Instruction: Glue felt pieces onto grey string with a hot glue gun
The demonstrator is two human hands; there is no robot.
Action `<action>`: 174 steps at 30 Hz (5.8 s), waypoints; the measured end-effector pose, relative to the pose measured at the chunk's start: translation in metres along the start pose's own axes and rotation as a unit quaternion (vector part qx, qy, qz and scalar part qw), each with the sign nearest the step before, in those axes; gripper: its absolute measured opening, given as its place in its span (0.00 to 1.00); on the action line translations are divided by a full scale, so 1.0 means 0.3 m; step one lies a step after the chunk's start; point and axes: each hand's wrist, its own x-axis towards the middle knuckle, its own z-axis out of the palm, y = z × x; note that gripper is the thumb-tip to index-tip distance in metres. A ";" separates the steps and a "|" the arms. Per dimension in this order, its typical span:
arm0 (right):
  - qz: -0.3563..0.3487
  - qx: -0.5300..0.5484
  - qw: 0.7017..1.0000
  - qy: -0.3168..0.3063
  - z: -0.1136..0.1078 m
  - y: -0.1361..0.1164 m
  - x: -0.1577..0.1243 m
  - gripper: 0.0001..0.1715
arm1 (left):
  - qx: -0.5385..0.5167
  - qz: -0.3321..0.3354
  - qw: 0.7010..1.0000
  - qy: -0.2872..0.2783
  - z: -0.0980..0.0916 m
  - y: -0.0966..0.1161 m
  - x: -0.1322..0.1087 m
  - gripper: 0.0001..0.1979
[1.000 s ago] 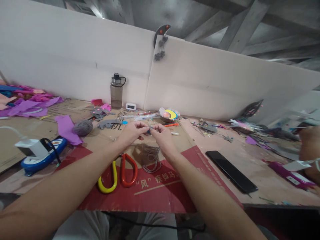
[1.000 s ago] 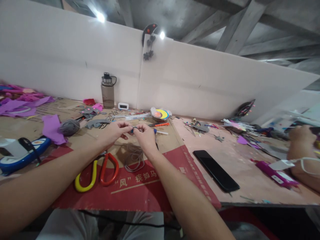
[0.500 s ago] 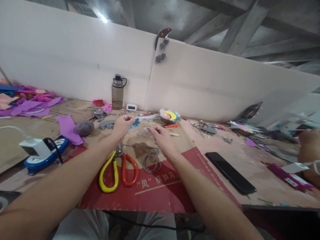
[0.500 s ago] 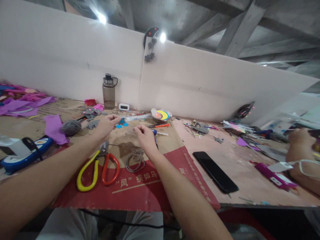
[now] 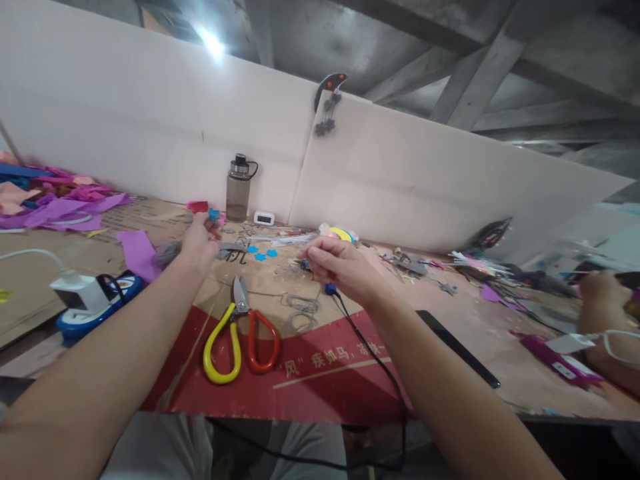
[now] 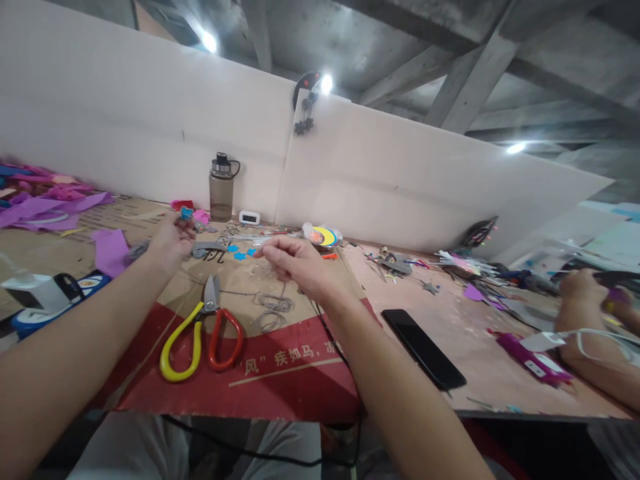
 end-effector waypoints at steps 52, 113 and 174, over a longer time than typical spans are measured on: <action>-0.117 -0.197 0.950 0.213 -0.009 0.228 -0.019 0.15 | 0.191 -0.040 0.945 -0.261 0.076 -0.165 -0.246 0.17; -0.109 -0.350 0.902 0.229 0.009 0.222 -0.040 0.16 | 0.335 0.098 0.899 -0.263 0.068 -0.177 -0.252 0.15; -0.096 -0.130 0.936 0.313 0.070 0.228 0.078 0.07 | 0.327 0.063 0.845 -0.419 0.097 -0.193 -0.360 0.13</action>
